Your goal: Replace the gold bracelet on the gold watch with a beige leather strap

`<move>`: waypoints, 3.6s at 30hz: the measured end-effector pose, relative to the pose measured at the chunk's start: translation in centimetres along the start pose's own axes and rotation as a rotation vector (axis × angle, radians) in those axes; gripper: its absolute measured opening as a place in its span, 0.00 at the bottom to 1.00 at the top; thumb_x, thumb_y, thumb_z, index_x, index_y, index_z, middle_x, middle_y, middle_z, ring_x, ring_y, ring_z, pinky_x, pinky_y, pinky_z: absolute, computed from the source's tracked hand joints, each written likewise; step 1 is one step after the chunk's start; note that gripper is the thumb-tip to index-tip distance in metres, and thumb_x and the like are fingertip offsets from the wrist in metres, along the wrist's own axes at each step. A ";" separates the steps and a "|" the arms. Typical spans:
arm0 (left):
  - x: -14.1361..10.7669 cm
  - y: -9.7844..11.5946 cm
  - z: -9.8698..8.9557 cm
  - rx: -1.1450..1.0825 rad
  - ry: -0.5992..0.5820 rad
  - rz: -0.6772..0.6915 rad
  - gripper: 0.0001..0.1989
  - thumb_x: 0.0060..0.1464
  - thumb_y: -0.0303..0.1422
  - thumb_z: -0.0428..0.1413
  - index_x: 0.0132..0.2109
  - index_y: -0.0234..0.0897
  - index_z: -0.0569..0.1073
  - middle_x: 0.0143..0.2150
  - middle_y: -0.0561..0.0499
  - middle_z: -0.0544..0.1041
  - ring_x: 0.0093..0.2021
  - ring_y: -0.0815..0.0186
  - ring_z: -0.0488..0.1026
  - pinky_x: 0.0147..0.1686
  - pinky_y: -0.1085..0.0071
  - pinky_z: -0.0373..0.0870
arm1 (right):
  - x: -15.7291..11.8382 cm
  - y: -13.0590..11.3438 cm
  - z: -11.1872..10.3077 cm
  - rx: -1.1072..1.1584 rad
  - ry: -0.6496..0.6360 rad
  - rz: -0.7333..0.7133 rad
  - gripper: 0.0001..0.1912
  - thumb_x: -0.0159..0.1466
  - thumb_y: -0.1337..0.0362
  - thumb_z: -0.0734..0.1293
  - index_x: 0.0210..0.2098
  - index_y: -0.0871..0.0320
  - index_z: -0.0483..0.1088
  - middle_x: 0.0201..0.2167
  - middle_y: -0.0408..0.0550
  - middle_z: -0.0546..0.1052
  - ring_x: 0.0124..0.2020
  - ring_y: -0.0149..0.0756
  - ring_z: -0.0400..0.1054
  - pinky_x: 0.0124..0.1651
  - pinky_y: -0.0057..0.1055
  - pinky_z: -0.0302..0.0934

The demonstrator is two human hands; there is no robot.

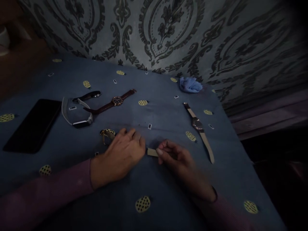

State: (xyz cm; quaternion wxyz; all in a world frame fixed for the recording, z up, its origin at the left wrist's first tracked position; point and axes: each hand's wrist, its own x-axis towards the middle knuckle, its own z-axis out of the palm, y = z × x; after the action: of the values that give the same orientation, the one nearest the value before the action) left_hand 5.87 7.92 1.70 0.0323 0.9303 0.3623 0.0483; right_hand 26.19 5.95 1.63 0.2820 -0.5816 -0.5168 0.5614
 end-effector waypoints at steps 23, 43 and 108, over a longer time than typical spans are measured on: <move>0.7 0.3 -2.1 -1.177 -0.172 -0.456 0.09 0.61 0.37 0.47 0.35 0.38 0.66 0.28 0.58 0.62 0.29 0.69 0.60 0.30 0.72 0.58 | -2.1 -0.4 1.9 0.619 0.146 0.255 0.20 0.50 0.54 0.78 0.32 0.58 0.68 0.20 0.38 0.71 0.17 0.20 0.47 0.21 0.23 0.41; 0.9 0.1 -1.7 -1.209 -0.211 -0.528 0.11 0.59 0.40 0.48 0.36 0.38 0.67 0.26 0.57 0.60 0.28 0.68 0.58 0.28 0.72 0.56 | -2.1 -0.2 2.2 0.547 0.139 0.216 0.17 0.52 0.54 0.76 0.30 0.58 0.69 0.17 0.36 0.66 0.17 0.22 0.46 0.21 0.25 0.38; 1.4 0.8 -1.3 -2.082 -0.130 -0.631 0.07 0.57 0.16 0.51 0.36 0.29 0.67 0.30 0.49 0.79 0.34 0.66 0.81 0.34 0.77 0.75 | -2.4 0.1 2.2 0.567 0.149 0.199 0.17 0.53 0.53 0.76 0.32 0.58 0.70 0.21 0.40 0.73 0.18 0.22 0.54 0.22 0.23 0.45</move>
State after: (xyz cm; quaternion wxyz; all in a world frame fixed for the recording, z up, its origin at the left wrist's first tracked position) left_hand 7.29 8.25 3.19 0.8342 0.3129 0.3639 0.2717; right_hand 24.50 3.19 1.90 0.4139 -0.5670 -0.2581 0.6638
